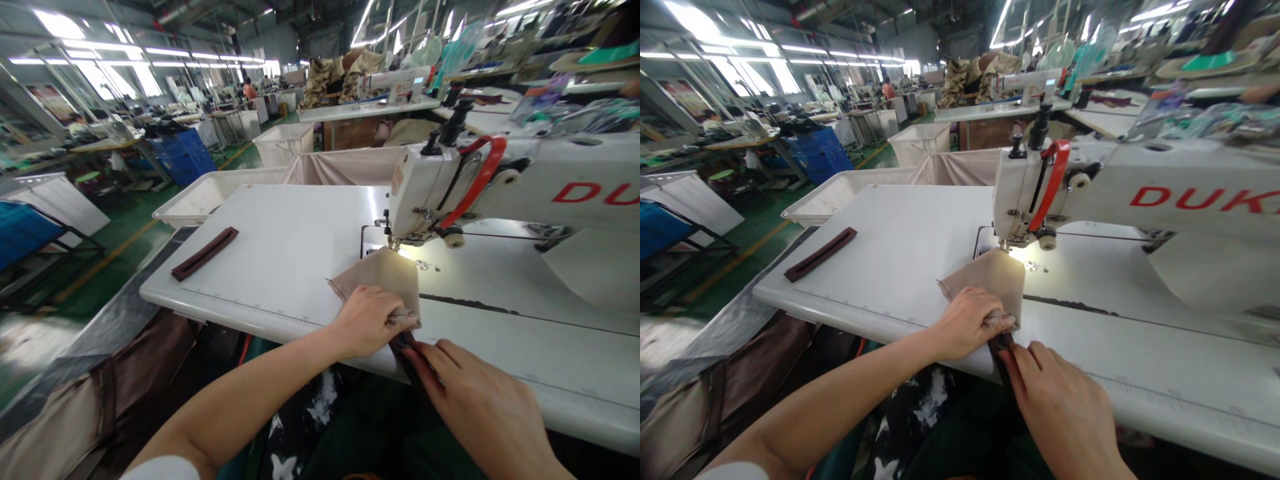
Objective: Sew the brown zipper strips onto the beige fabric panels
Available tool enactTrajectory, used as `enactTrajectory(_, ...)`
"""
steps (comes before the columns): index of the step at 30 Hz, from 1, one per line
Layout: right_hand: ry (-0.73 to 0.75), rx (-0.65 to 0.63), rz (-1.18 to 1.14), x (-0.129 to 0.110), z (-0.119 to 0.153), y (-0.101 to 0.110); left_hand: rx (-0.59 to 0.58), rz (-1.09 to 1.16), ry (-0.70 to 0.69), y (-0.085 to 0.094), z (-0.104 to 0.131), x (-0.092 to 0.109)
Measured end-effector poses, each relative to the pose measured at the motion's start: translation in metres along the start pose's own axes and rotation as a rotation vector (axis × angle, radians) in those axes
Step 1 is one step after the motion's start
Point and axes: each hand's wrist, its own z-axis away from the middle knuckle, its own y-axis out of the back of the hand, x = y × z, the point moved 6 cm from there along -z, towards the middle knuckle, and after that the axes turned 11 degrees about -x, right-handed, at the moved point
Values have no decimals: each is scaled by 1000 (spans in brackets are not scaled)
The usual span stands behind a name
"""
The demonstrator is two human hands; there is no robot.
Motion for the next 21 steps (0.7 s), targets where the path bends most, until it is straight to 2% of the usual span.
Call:
enactTrajectory(11, 12, 10, 45, -4, 4, -6, -111, -89, 73, 14, -13, -11)
enactTrajectory(16, -34, 35, -31, 6, 2, -1, -121, -107, 52, 15, -13, -8)
enactTrajectory(19, -110, 51, -5, 15, -1, 2, -117, -115, 62, 14, -12, -8)
enactTrajectory(21, -109, 32, 10, 16, -3, 0, -114, -117, 71, 14, -11, -8)
